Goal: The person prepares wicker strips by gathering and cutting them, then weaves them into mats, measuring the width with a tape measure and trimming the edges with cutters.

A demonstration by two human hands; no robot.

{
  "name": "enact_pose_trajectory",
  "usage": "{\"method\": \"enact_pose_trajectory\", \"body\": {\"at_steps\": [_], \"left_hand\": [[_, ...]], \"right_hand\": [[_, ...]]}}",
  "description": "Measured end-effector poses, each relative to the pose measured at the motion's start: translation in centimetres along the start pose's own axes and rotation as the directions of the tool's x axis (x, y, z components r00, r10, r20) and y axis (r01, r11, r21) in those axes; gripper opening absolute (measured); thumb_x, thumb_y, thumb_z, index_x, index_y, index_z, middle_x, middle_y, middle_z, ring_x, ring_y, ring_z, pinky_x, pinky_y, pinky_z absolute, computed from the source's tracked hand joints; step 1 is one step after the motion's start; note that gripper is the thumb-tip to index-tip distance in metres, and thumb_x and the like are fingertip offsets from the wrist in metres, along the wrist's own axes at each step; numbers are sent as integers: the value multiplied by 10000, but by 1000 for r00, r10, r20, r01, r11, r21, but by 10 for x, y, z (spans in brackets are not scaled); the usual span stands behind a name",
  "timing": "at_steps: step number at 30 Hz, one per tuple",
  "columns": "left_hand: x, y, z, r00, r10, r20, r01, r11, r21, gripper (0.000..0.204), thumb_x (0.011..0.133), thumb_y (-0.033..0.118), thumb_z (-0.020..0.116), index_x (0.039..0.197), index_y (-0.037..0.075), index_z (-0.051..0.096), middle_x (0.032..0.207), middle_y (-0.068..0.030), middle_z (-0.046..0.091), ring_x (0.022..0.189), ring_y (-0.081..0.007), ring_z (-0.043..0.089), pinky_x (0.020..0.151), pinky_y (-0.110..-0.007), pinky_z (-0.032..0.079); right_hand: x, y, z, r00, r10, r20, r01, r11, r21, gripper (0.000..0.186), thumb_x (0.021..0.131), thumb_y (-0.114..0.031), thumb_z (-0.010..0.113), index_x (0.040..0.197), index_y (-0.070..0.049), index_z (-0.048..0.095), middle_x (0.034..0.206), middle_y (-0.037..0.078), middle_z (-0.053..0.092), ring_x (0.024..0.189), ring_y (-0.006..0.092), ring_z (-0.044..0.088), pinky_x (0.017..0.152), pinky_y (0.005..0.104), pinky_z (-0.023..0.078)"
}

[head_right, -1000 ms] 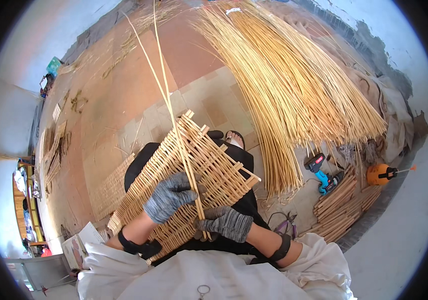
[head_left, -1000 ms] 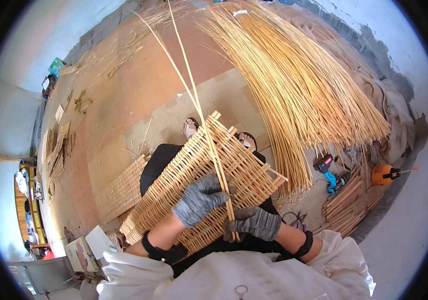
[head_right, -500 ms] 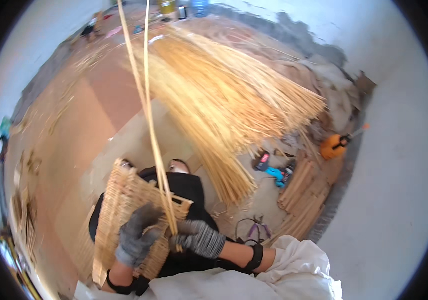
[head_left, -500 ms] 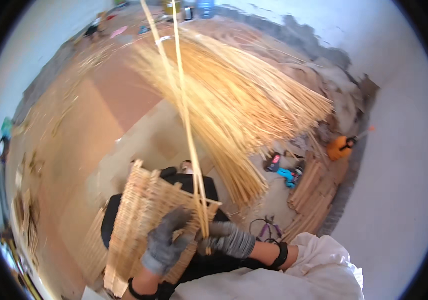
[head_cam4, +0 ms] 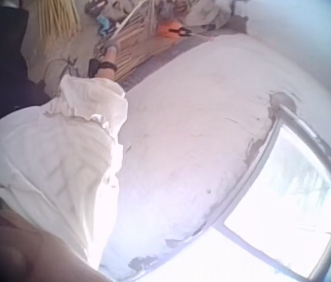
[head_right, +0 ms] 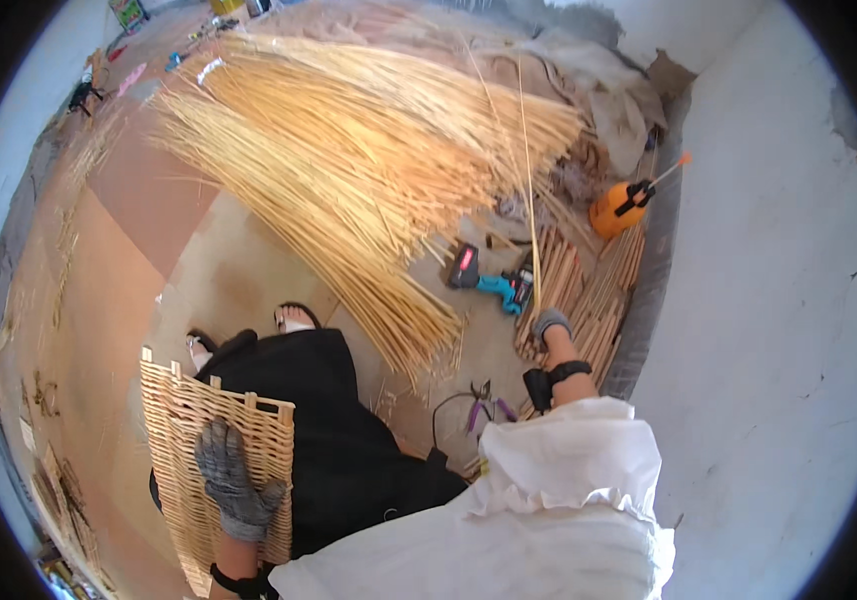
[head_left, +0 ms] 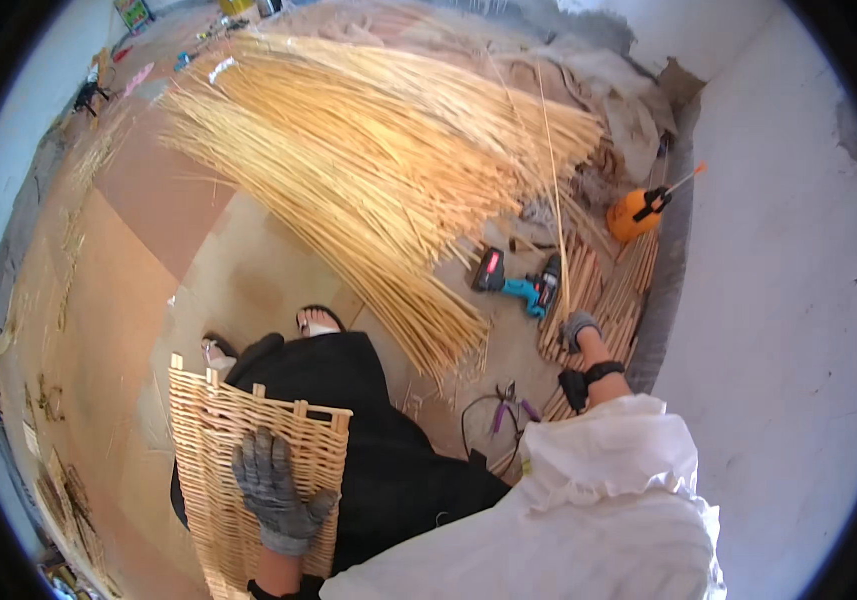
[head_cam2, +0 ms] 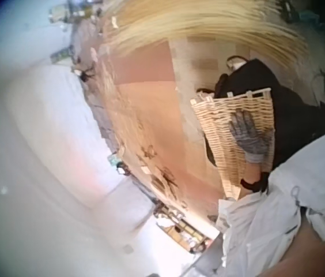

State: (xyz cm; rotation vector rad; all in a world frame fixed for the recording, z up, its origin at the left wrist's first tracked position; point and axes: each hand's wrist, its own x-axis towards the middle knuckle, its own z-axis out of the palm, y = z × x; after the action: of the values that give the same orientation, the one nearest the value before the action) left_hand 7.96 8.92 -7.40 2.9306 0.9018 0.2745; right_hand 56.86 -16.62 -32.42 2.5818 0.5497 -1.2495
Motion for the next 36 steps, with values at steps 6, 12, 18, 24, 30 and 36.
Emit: {"method": "enact_pose_trajectory", "body": {"at_steps": [6,12,18,24,30,36], "left_hand": [[4,3,0,999,-9,31,8,1000,27,691,769,551,372,1244,52,307,1268,-165,314,1189,-329,275,976,-478,166],[3,4,-2,998,19,55,-21,999,45,620,806,467,388,1232,23,317,1261,-178,320,1185,-353,271,974,-473,179],[1,2,-1,999,-6,46,5,1000,21,591,811,466,374,1240,64,316,1265,-155,321,1178,-357,281,956,-490,201],[9,10,0,999,42,-23,-41,999,35,568,819,443,374,1215,36,349,1236,-176,353,1164,-362,301,950,-490,214],[10,16,1,999,42,-25,-40,997,72,568,811,440,397,1207,35,360,1238,-173,352,1161,-361,306,956,-475,212],[13,20,-7,998,60,-31,-58,996,61,568,784,450,438,1169,34,392,1187,-178,401,1110,-356,366,919,-473,268]], "right_hand": [[-14,-11,18,899,293,-326,-216,943,253,218,712,-158,568,886,-29,591,875,203,580,808,307,573,637,392,477],[-24,-34,86,653,140,-744,-112,990,88,167,713,-181,522,796,-53,590,758,143,597,793,311,570,656,395,465],[-100,-43,238,811,-574,114,528,802,278,319,722,-331,509,880,-70,600,825,157,596,767,321,568,683,363,446],[-120,58,338,747,-394,536,318,919,232,323,687,-310,488,834,-52,614,787,151,604,708,305,576,643,363,453],[-69,51,311,940,-55,338,-1,987,164,310,720,-282,446,840,-53,616,859,158,589,781,307,572,690,378,449],[-53,-53,185,917,-336,-216,391,863,319,272,756,-217,504,957,-41,555,893,146,592,802,245,575,712,337,446]]}}
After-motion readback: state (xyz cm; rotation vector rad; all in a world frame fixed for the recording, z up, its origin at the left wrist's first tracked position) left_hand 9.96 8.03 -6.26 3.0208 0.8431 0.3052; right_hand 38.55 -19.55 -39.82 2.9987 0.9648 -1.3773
